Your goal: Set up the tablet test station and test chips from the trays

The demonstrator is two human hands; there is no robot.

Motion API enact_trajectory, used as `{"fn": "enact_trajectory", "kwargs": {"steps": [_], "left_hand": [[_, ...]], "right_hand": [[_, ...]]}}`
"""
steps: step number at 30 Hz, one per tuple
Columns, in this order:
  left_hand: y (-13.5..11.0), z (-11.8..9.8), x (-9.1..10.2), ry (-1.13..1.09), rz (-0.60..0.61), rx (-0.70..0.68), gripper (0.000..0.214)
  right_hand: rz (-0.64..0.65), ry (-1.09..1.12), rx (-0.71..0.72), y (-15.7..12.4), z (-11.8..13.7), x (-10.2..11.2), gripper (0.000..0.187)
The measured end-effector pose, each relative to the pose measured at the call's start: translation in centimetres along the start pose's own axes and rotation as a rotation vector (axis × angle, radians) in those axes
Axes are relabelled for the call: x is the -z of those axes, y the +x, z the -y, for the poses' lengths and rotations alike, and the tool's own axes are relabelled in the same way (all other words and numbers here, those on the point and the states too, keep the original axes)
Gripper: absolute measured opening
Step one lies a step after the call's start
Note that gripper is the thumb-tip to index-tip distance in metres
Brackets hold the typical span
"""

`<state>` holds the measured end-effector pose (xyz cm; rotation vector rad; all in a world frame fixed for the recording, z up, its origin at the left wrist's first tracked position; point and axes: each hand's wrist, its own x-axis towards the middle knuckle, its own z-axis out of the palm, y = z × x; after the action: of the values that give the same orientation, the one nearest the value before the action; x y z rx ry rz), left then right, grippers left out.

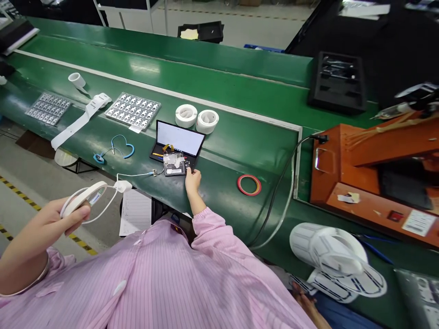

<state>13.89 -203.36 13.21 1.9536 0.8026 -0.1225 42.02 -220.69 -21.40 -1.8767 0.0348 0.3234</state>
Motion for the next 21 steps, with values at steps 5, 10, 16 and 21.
{"fn": "enact_trajectory", "kwargs": {"steps": [5, 10, 16, 21], "left_hand": [[1.6, -2.1, -0.7, 0.007, 0.019, -0.039, 0.030], [1.9, -3.8, -1.8, -0.028, 0.097, -0.034, 0.033], [1.4, -5.2, -3.7, 0.316, 0.479, -0.253, 0.021], [3.1, -4.4, -4.8, 0.424, 0.530, -0.221, 0.019]], "right_hand": [[0.073, -0.021, -0.057, 0.3, 2.2, -1.1, 0.065], [0.162, 0.009, 0.140, -5.4, 6.3, -0.7, 0.067], [0.890, 0.240, 0.691, -16.6, 14.6, 2.1, 0.075], [1.067, 0.335, 0.607, -18.5, 17.1, 4.0, 0.040]]}}
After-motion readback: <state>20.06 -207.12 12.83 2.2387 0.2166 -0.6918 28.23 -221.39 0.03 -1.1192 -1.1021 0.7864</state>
